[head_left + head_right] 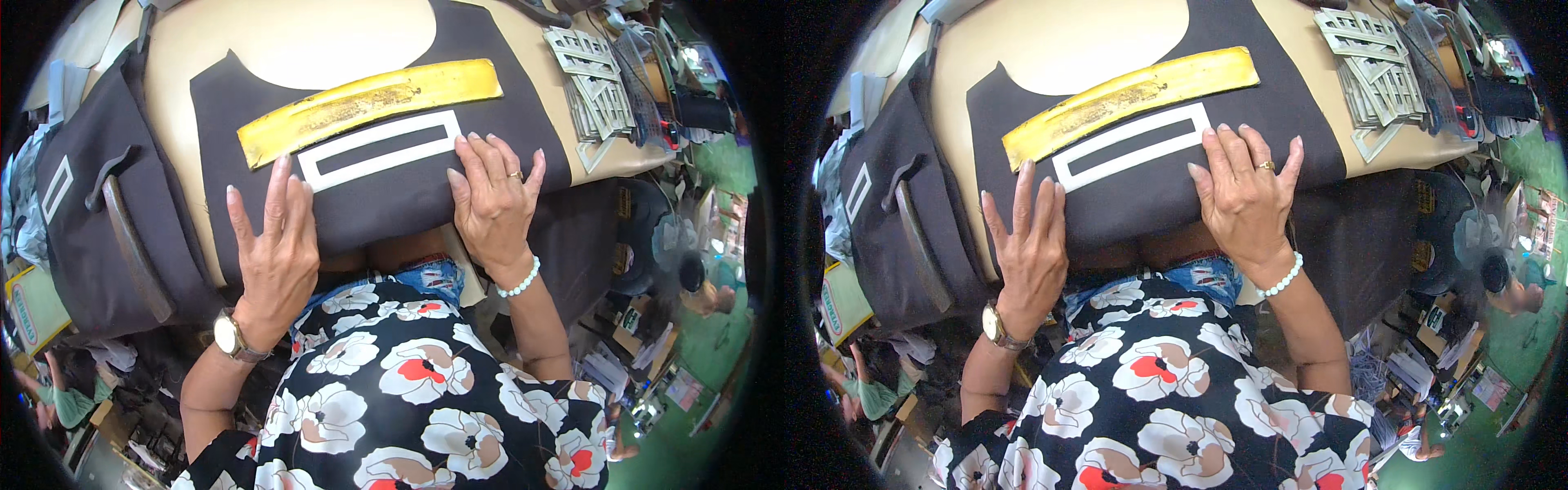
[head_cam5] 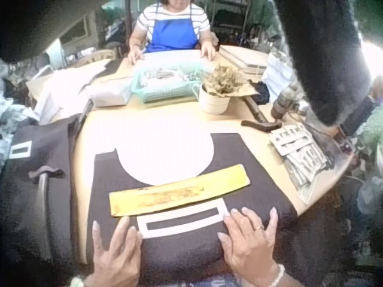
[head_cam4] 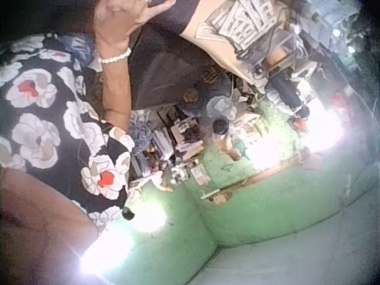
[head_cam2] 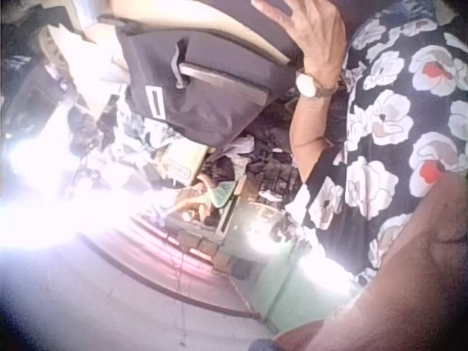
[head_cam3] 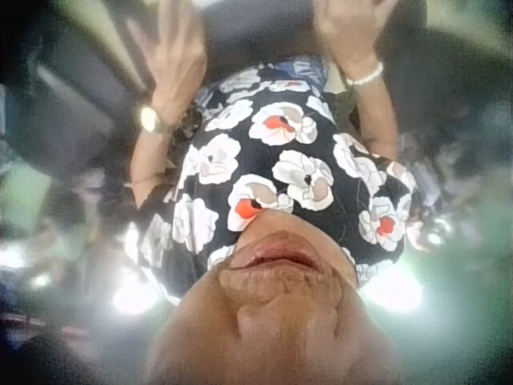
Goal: The person places a rectangular white label on a dark fabric piece, aligns it with a yellow ruler, and secures it using a hammer. The person repeats this process on multiple fabric pieces, moving each finished piece aside after attachment.
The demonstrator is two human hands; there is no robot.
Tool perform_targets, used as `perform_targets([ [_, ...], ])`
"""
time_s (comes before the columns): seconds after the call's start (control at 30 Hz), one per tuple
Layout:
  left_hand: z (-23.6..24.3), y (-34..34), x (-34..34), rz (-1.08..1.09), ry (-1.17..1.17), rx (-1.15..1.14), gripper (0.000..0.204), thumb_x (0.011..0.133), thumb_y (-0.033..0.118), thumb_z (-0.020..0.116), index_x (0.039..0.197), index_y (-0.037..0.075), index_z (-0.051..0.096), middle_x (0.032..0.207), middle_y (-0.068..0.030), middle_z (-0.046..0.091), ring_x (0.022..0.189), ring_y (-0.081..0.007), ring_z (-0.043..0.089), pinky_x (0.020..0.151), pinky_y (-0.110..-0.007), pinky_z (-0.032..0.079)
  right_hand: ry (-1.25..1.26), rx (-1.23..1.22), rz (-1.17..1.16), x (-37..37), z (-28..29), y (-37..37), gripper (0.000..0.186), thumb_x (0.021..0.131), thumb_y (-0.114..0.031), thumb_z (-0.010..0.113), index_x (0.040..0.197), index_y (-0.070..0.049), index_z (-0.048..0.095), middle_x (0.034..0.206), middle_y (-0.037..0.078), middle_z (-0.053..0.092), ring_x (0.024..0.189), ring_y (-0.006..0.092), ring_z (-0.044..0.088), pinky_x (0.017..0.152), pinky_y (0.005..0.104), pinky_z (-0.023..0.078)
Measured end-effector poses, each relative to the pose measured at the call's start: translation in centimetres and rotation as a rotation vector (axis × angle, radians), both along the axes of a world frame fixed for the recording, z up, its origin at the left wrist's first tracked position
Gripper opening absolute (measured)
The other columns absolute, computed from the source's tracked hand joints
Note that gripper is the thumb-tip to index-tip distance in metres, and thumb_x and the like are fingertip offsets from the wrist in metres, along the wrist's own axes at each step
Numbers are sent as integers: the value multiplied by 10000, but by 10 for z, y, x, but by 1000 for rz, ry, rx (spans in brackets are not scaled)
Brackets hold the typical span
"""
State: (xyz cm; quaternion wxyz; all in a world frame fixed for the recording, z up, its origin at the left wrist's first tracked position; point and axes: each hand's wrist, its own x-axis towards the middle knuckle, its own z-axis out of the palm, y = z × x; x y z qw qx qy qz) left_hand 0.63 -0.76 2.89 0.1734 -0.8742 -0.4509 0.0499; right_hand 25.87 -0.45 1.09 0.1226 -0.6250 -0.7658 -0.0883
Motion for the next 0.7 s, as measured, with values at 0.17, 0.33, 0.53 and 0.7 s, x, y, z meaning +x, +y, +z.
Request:
perform_targets([
  [0.17,-1,0,-13,90,-257,-84,342,772,-7,555,1103,20,638,1273,-125,529,1364,-326,325,1108,-623,111,-46,78,-145,29,2,18,293,889,-336,575,1035,-104,678,1112,63,607,1132,261,513,986,641,248],
  [0.33,-3,12,-30,308,-526,-91,339,800,24,549,1136,-9,583,1392,-173,422,1344,-390,308,1077,-600,206,105,38,29,34,36,55,286,844,-284,634,1043,-84,678,1153,109,598,1163,286,507,969,497,322],
  [0.53,-20,10,-22,553,-838,-13,507,906,104,513,1384,13,374,1447,-258,305,1340,-427,283,1096,-500,246,181,-185,386,-9,-1,129,345,888,-338,583,1221,-251,610,1385,123,446,1312,377,357,1054,613,239],
  [0.7,-28,12,-16,609,-858,33,530,914,114,510,1412,30,350,1450,-282,288,1343,-444,270,1095,-494,258,69,-12,225,-24,-12,205,392,919,-331,525,1281,-186,552,1360,133,460,1281,347,393,1037,576,277],
])
